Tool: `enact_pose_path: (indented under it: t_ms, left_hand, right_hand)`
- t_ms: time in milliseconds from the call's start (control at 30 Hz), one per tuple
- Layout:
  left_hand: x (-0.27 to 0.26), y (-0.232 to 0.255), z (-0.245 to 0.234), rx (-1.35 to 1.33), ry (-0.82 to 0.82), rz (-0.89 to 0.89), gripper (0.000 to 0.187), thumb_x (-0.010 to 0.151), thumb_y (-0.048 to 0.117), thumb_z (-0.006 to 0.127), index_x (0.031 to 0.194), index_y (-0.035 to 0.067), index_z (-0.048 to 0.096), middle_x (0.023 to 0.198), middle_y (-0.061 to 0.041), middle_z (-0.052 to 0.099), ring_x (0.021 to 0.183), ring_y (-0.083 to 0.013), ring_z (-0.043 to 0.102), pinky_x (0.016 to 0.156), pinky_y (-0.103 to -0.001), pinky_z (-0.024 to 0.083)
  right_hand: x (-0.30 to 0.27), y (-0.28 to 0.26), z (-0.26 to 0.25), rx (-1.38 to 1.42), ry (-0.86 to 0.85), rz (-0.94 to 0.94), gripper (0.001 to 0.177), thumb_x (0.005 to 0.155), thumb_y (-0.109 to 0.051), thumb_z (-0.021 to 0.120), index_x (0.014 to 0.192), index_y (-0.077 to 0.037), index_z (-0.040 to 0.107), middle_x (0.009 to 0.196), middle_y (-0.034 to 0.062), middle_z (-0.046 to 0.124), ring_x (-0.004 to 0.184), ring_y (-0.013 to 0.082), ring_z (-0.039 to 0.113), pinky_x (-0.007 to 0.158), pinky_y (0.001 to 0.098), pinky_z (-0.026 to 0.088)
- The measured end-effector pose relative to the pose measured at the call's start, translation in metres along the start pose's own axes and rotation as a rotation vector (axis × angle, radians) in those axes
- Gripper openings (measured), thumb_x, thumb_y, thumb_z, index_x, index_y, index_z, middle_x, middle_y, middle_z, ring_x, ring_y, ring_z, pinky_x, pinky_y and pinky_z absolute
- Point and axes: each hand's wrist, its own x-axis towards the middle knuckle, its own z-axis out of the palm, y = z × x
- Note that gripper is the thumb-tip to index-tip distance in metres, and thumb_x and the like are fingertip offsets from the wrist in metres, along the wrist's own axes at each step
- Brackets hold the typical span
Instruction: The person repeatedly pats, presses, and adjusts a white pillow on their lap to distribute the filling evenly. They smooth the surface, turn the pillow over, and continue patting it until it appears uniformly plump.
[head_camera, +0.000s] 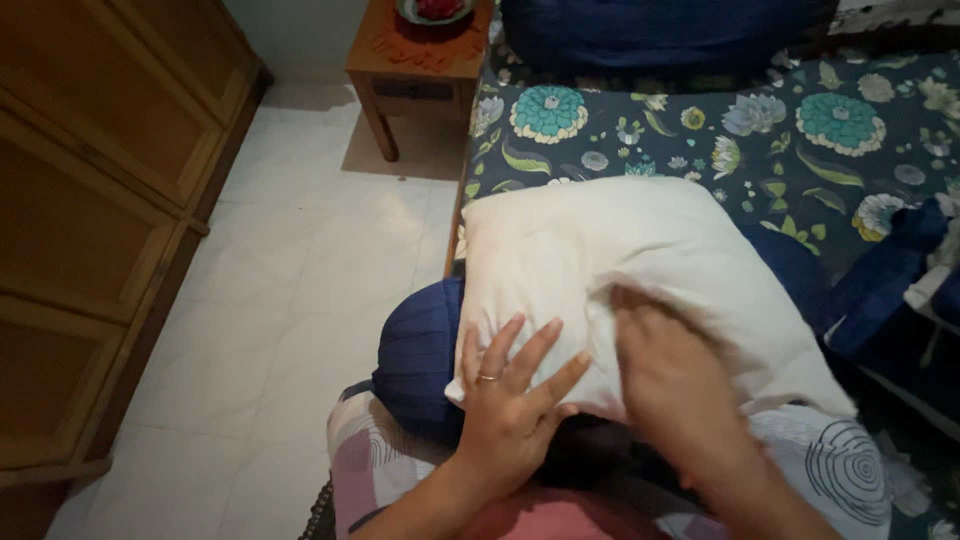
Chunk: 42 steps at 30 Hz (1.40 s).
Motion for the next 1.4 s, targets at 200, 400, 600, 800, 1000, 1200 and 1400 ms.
enact_pose_path:
  t_ms: [200,400,600,800,1000,1200,1400]
  left_hand:
    - [0.0,0.005,0.012,0.002,-0.021,0.036,0.047,0.085,0.027,0.076,0.132,0.028,0.071,0.151,-0.001,0.056,0.144,-0.0332,0.041,0.119,-0.071,0.009]
    - [0.002,0.01,0.018,-0.015,-0.074,0.071,0.042,0.087,0.029,0.075,0.129,0.025,0.072,0.148,0.002,0.06,0.142,-0.028,0.046,0.117,-0.074,0.007]
    - [0.017,0.012,-0.004,0.022,-0.226,-0.036,0.027,0.097,0.038,0.068,0.115,0.019,0.074,0.119,0.002,0.066,0.121,-0.0257,0.057,0.122,-0.079,0.005]
    - [0.066,-0.005,0.0,0.096,-0.131,0.046,0.029,0.103,0.037,0.059,0.121,0.017,0.07,0.127,-0.006,0.063,0.124,-0.029,0.057,0.125,-0.071,0.011]
    - [0.09,-0.008,0.064,0.177,-0.291,0.061,0.06,0.099,0.051,0.05,0.147,0.014,0.052,0.161,-0.017,0.035,0.15,-0.0404,0.024,0.112,-0.075,0.007]
    - [0.062,0.007,0.066,0.212,-0.253,0.138,0.07,0.096,0.056,0.052,0.151,0.013,0.051,0.165,-0.017,0.033,0.156,-0.0408,0.02,0.117,-0.077,0.005]
    - [0.051,0.013,0.061,0.19,-0.254,0.142,0.074,0.092,0.059,0.054,0.146,0.008,0.055,0.159,-0.022,0.043,0.153,-0.0428,0.029,0.118,-0.075,0.006]
  right_hand:
    - [0.0,-0.014,0.029,0.041,-0.005,-0.288,0.079,0.06,-0.034,0.068,0.128,0.006,0.059,0.132,0.0232,0.061,0.121,0.0401,0.058,0.102,0.0441,0.045]
    - [0.022,0.021,0.049,0.192,-0.688,-0.406,0.039,0.08,-0.03,0.074,0.111,-0.005,0.071,0.125,0.0202,0.062,0.12,0.0382,0.055,0.105,0.0454,0.04]
    - [0.007,0.026,0.048,0.683,-0.559,-0.331,0.037,0.084,-0.019,0.069,0.117,-0.004,0.068,0.122,0.0198,0.066,0.116,0.0352,0.062,0.104,0.0402,0.046]
    - [-0.038,0.004,0.035,0.16,-0.154,-0.481,0.058,0.077,-0.007,0.056,0.133,0.008,0.051,0.143,0.0253,0.052,0.134,0.0378,0.05,0.111,0.0434,0.039]
    - [-0.053,0.02,-0.019,0.334,-0.344,-0.199,0.069,0.073,-0.002,0.057,0.142,-0.009,0.055,0.149,0.0183,0.052,0.126,0.035,0.055,0.103,0.0404,0.043]
    - [-0.054,0.054,-0.053,0.764,-0.67,0.129,0.059,0.09,-0.009,0.065,0.148,-0.02,0.059,0.137,0.0009,0.066,0.118,0.0218,0.067,0.099,0.0316,0.056]
    - [0.003,0.104,-0.042,0.35,0.073,-0.094,0.052,0.094,-0.013,0.059,0.146,-0.013,0.053,0.156,0.0106,0.05,0.146,0.0285,0.043,0.12,0.0471,0.028]
